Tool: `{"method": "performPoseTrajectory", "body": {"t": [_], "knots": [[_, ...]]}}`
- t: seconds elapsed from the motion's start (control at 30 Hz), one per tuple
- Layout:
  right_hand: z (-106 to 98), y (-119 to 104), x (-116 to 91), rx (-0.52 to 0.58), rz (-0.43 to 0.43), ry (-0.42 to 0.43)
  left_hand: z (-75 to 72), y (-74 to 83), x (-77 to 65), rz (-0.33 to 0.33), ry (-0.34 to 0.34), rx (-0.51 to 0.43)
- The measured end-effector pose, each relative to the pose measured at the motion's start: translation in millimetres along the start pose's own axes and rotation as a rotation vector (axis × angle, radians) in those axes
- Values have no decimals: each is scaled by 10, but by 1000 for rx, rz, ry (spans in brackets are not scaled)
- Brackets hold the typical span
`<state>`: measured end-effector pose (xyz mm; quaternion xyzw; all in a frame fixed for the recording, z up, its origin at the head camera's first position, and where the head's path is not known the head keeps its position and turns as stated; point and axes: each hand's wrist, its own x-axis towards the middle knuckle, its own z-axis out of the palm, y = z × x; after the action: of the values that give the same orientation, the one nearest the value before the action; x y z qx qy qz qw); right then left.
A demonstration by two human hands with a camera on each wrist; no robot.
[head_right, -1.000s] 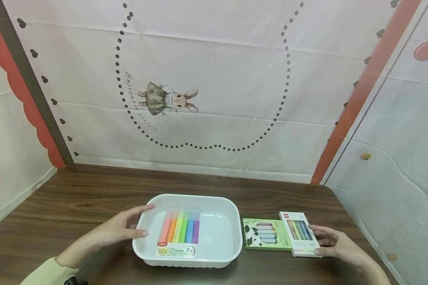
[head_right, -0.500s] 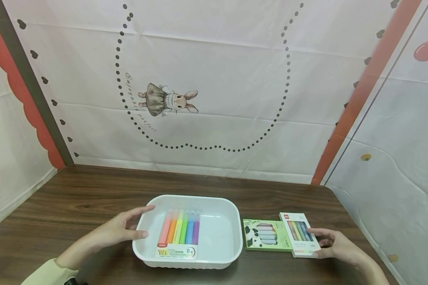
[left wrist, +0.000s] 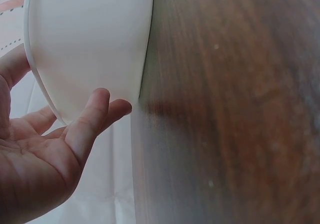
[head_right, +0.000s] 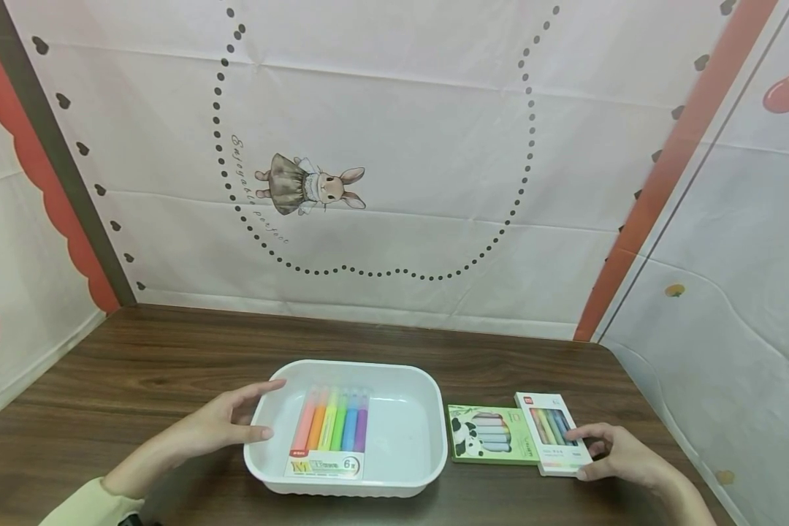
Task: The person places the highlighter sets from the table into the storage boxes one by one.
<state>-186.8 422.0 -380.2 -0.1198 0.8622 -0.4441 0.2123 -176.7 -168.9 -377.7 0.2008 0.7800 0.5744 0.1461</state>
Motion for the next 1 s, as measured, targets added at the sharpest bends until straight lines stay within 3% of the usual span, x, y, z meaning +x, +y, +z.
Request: {"method": "performPoseTrajectory", "body": {"t": [0.43,0.73,1.0], "knots": [[7,29,-2,-40,-107,1,-6,-6,-2,-8,3,2],[39,-38,22,-172,-19,54,-11,-22,-2,-4,1,-1],[61,-69,28,-195,2,68,-10,-10,-12,-9,-2,-14]]}}
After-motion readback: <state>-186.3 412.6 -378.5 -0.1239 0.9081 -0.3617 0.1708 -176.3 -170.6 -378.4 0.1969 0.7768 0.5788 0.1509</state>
